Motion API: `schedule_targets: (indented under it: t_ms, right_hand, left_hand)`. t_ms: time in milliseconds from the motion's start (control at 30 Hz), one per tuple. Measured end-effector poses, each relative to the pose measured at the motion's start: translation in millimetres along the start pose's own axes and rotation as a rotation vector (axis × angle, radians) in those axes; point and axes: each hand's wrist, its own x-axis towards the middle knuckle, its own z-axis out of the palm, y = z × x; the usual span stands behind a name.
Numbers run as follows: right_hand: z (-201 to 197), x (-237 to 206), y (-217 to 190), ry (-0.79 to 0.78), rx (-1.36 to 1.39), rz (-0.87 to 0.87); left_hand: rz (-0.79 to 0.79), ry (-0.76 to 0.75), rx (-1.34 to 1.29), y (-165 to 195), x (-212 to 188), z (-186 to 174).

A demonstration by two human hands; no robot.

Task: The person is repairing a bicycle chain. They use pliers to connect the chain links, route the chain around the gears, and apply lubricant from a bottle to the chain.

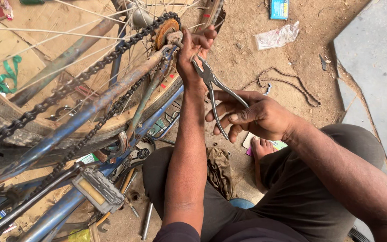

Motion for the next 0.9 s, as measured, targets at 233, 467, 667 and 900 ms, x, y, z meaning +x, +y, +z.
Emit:
schedule_targets:
  t_ms: [233,467,667,900]
  right_hand:
    - [-13,7,-18,-0.115,-0.064,0.067]
    - [-18,3,-12,-0.123,-0.059,0.077]
    - [-19,9,-7,-0.165,-0.027,0.049]
    - [-16,8,-8,-0.164,0.012,0.062]
  left_hand:
    - [-0.068,-0.013,-0.029,4,1,-9]
    - [-0.111,-0.033,-0.118,0,4,-10]
    - [-0.109,-0.082,-0.192,-1,6,-12]
    - [-0.109,-0.063,-0.144,5,2,-7]
